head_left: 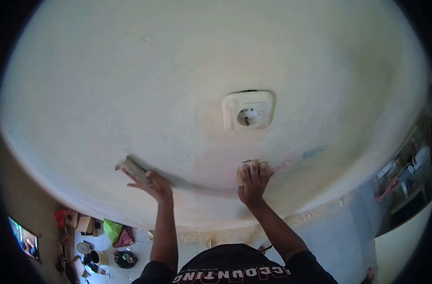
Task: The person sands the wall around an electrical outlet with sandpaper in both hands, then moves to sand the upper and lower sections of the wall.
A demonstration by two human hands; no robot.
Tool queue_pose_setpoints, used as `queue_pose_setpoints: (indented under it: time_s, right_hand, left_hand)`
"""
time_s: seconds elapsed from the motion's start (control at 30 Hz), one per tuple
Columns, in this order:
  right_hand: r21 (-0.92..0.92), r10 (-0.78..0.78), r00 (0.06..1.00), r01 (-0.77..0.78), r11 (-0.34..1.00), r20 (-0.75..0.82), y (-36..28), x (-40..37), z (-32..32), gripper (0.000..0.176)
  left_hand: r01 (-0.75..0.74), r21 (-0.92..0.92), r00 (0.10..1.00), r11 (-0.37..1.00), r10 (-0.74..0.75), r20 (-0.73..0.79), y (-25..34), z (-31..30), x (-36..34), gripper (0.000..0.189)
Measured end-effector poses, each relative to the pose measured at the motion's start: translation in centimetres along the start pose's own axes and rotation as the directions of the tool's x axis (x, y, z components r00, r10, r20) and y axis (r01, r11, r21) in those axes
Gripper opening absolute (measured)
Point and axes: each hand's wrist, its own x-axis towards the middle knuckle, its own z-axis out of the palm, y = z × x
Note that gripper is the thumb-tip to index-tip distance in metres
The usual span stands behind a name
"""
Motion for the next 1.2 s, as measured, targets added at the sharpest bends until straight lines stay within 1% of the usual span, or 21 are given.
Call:
queue_pose_setpoints:
  time_s: [0.07,0.1,0.13,0.2,0.3,0.37,0.4,0.47,0.5,0.53,0.57,0.67,0.7,0.8,0.83,0.9,0.97,1.07,1.1,1.13,1.2]
  right_hand:
    - [-0.003,-0.204,0.967,0.207,0.978,0.154,-2.4,-0.2,1.0,0.042]
    - [0.003,-0.306,0.926,0.313,0.950,0.222,-3.7,0.1,1.4,0.042]
    - [-0.043,-0.340,0.921,0.354,0.934,0.189,-5.0,1.2,1.5,0.045]
    - [-0.140,-0.410,0.905,0.424,0.895,0.119,-7.1,5.0,1.1,0.053]
    - [-0.098,-0.299,0.952,0.304,0.948,0.058,-8.2,9.5,-1.1,0.054]
    - [-0.057,-0.191,0.981,0.192,0.980,0.023,-8.1,9.5,-1.7,0.052]
    - [-0.060,-0.211,0.971,0.218,0.974,0.114,-7.4,7.7,-0.9,0.050]
    - [-0.063,-0.256,0.925,0.283,0.957,0.281,-7.0,3.7,0.2,0.045]
    - [-0.085,-0.336,0.912,0.364,0.927,0.234,-7.3,3.8,0.5,0.045]
    - [-0.110,-0.418,0.888,0.442,0.890,0.190,-7.6,4.0,0.9,0.045]
    - [-0.137,-0.498,0.855,0.516,0.845,0.145,-7.9,4.6,1.3,0.045]
    - [-0.174,-0.476,0.871,0.491,0.854,0.124,-10.1,10.3,0.0,0.050]
    - [-0.127,-0.430,0.899,0.437,0.891,0.080,-10.7,11.8,-0.5,0.050]
    - [-0.104,-0.329,0.937,0.341,0.934,0.115,-10.6,10.9,-0.5,0.049]
    - [-0.107,-0.321,0.920,0.351,0.930,0.226,-10.0,8.7,0.2,0.048]
    - [-0.196,-0.498,0.854,0.519,0.832,0.149,-9.9,6.8,1.3,0.048]
    - [-0.210,-0.589,0.793,0.609,0.765,0.158,-10.1,7.1,1.4,0.047]
    - [-0.154,-0.504,0.835,0.540,0.827,0.219,-12.2,11.7,-0.5,0.047]
    - [-0.166,-0.468,0.873,0.485,0.858,0.134,-12.5,12.9,-0.6,0.048]
    - [-0.139,-0.433,0.892,0.449,0.883,0.133,-12.5,12.9,-0.6,0.047]
    - [-0.083,-0.362,0.922,0.375,0.923,0.139,-12.3,11.7,-0.6,0.047]
  left_hand:
    - [-0.065,-0.054,0.997,0.996,0.062,-0.051,2.0,1.2,-1.4,0.088]
    - [-0.144,-0.068,0.990,0.987,0.143,-0.012,3.0,1.4,-2.3,0.085]
    - [-0.203,-0.045,0.973,0.978,0.206,0.100,4.9,0.5,-2.9,0.081]
    - [-0.337,0.010,0.934,0.941,0.333,0.132,6.2,0.2,-1.2,0.075]
    - [-0.301,-0.014,0.953,0.953,0.300,-0.041,7.2,-1.2,4.9,0.072]
    - [-0.201,-0.083,0.979,0.976,0.197,-0.060,6.3,-2.3,6.6,0.073]
    - [-0.147,-0.117,0.988,0.982,0.140,-0.064,6.0,-2.0,7.2,0.074]
    - [-0.152,-0.096,0.988,0.984,0.149,-0.045,5.1,-1.6,4.5,0.068]
    - [-0.156,-0.086,0.988,0.984,0.153,-0.037,4.9,-1.1,2.6,0.066]
    - [-0.195,0.038,0.977,0.980,0.191,0.099,5.1,-1.1,1.2,0.062]
    - [-0.217,0.008,0.973,0.976,0.216,0.079,5.2,-1.0,1.7,0.061]
    - [-0.205,-0.075,0.979,0.976,0.205,-0.010,7.7,-2.6,6.7,0.059]
    - [-0.192,-0.103,0.981,0.976,0.188,-0.046,8.3,-3.0,8.3,0.058]
    - [-0.178,-0.081,0.984,0.981,0.178,-0.006,7.5,-3.9,8.8,0.058]
    - [-0.167,-0.059,0.985,0.984,0.169,0.027,6.5,-3.7,7.4,0.058]
    - [-0.145,-0.015,0.985,0.989,0.146,0.097,5.2,-3.3,4.0,0.059]
    - [-0.158,-0.087,0.986,0.984,0.162,0.041,5.5,-3.1,5.2,0.059]
    - [-0.147,-0.147,0.989,0.978,0.147,-0.010,8.1,-3.8,8.8,0.060]
    - [-0.157,-0.143,0.988,0.977,0.156,-0.016,8.9,-4.2,9.6,0.060]
    - [-0.168,-0.138,0.986,0.976,0.167,-0.022,9.5,-4.4,10.1,0.059]
    - [-0.171,-0.084,0.983,0.982,0.176,0.055,7.5,-4.3,7.4,0.058]
